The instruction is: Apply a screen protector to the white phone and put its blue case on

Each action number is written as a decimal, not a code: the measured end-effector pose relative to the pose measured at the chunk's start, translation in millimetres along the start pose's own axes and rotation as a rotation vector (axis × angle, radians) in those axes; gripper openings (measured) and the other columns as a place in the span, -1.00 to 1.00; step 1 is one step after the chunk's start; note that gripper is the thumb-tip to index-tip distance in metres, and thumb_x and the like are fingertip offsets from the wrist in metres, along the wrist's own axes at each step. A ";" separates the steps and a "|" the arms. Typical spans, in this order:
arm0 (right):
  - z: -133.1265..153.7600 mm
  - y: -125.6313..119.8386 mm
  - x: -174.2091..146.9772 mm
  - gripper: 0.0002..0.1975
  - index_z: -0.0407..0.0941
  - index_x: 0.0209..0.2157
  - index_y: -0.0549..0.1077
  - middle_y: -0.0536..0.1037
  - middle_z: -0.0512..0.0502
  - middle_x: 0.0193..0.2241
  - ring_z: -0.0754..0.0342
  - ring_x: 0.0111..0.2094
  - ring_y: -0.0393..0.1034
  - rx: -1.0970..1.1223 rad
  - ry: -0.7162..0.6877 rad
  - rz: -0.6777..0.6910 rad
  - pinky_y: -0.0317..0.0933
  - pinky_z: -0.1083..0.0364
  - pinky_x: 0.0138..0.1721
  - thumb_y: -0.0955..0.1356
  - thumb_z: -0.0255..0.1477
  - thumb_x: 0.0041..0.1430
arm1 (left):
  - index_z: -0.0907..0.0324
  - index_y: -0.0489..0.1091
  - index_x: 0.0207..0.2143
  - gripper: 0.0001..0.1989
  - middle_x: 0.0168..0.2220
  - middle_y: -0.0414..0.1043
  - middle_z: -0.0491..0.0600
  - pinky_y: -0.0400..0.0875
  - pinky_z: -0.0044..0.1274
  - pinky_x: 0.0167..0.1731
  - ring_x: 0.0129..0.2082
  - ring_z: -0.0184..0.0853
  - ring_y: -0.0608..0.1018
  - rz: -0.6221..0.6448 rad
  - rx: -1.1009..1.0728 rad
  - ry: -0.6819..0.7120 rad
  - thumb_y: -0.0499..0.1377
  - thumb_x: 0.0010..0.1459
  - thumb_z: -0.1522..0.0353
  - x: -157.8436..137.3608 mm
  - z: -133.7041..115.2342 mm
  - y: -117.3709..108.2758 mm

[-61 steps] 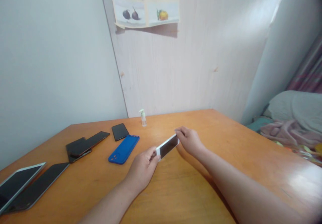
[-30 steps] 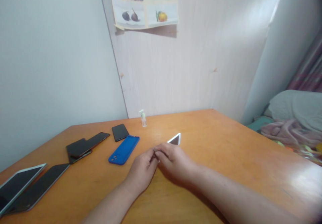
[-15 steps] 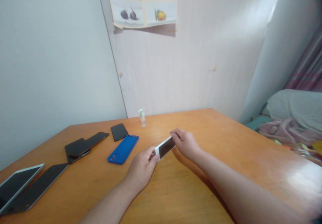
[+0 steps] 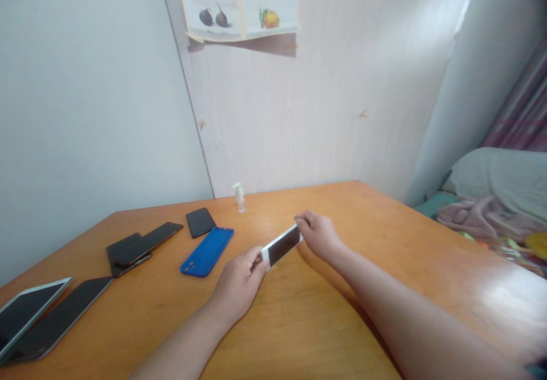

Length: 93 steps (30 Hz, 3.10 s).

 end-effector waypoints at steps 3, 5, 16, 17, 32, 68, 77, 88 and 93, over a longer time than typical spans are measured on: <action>-1.2 0.9 0.1 -0.75 -0.12 -0.35 0.54 0.61 -0.11 -0.39 0.02 -0.31 0.48 0.015 -0.006 -0.009 0.22 0.11 -0.27 0.24 -0.41 0.28 | 0.09 0.42 -0.16 -0.83 -0.27 0.56 -0.09 0.29 -0.56 -0.30 -0.26 -0.28 0.56 -0.005 -0.004 0.000 0.06 0.29 0.31 -0.1 0.7 0.5; 13.8 10.9 -11.2 -0.76 -0.11 -0.30 0.54 0.61 -0.08 -0.37 0.04 -0.31 0.47 0.086 -0.086 0.047 0.23 0.12 -0.27 0.24 -0.41 0.29 | 0.10 0.43 -0.18 -0.83 -0.29 0.56 -0.08 0.29 -0.55 -0.32 -0.29 -0.28 0.56 -0.010 0.000 -0.005 0.06 0.29 0.30 -0.2 1.1 0.8; 32.3 17.6 -23.5 -0.78 -0.09 -0.23 0.54 0.62 -0.09 -0.30 0.05 -0.28 0.46 0.067 -0.155 0.132 0.22 0.13 -0.23 0.25 -0.40 0.31 | 0.11 0.44 -0.18 -0.82 -0.30 0.56 -0.06 0.30 -0.55 -0.31 -0.28 -0.26 0.56 0.006 -0.011 0.001 0.06 0.29 0.31 -0.3 -1.6 -0.5; 20.4 12.1 -14.9 -0.77 -0.10 -0.26 0.54 0.61 -0.09 -0.34 0.04 -0.29 0.46 0.031 -0.096 0.096 0.22 0.13 -0.25 0.24 -0.39 0.31 | 0.11 0.44 -0.18 -0.83 -0.30 0.56 -0.07 0.30 -0.55 -0.31 -0.28 -0.26 0.56 0.003 -0.010 -0.001 0.07 0.29 0.31 -0.1 -1.2 -0.4; 68.2 34.5 -52.4 -0.78 -0.07 -0.23 0.53 0.60 -0.06 -0.28 0.08 -0.25 0.44 0.167 -0.337 0.254 0.21 0.15 -0.23 0.24 -0.43 0.33 | 0.13 0.43 -0.14 -0.79 -0.22 0.56 0.01 0.34 -0.51 -0.22 -0.21 -0.22 0.56 0.006 -0.046 0.021 0.05 0.31 0.28 -1.3 -0.2 0.2; -29.6 16.4 3.0 -0.68 -0.13 -0.64 0.36 0.37 0.02 -0.71 0.16 -0.63 0.25 0.289 0.313 0.094 0.13 0.17 -0.52 0.26 -0.41 0.18 | 0.08 0.45 -0.15 -0.80 -0.20 0.60 -0.05 0.37 -0.54 -0.29 -0.23 -0.23 0.60 -0.015 -0.040 -0.023 0.07 0.28 0.27 1.9 5.8 -0.5; -23.4 7.6 4.2 -0.74 -0.14 -0.59 0.39 0.39 0.07 -0.72 0.23 -0.68 0.19 0.312 0.381 0.147 0.04 0.23 -0.59 0.26 -0.48 0.19 | 0.09 0.42 -0.17 -0.81 -0.27 0.59 -0.06 0.37 -0.54 -0.29 -0.27 -0.24 0.59 -0.008 0.006 -0.020 0.06 0.28 0.25 2.8 8.4 -0.4; -21.2 8.2 1.8 -0.68 -0.16 -0.72 0.33 0.33 0.06 -0.81 0.25 -0.74 0.17 0.357 0.466 0.254 -0.01 0.25 -0.67 0.28 -0.60 0.09 | 0.10 0.42 -0.18 -0.78 -0.28 0.58 -0.04 0.38 -0.53 -0.29 -0.27 -0.22 0.59 -0.002 0.061 -0.042 0.04 0.27 0.23 3.4 5.2 -1.8; -21.8 8.2 1.4 -0.68 -0.16 -0.75 0.33 0.31 0.05 -0.84 0.25 -0.78 0.14 0.383 0.496 0.279 -0.05 0.25 -0.70 0.30 -0.62 0.03 | 0.11 0.41 -0.18 -0.79 -0.32 0.56 -0.06 0.36 -0.53 -0.31 -0.30 -0.24 0.58 -0.001 0.065 -0.036 0.04 0.28 0.23 3.2 5.8 -1.0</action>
Point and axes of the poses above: each hand's wrist, its own x-axis towards the middle knuckle, its own y-axis out of the palm, z = x × y, the point moved 4 cm from there along x, towards the middle knuckle
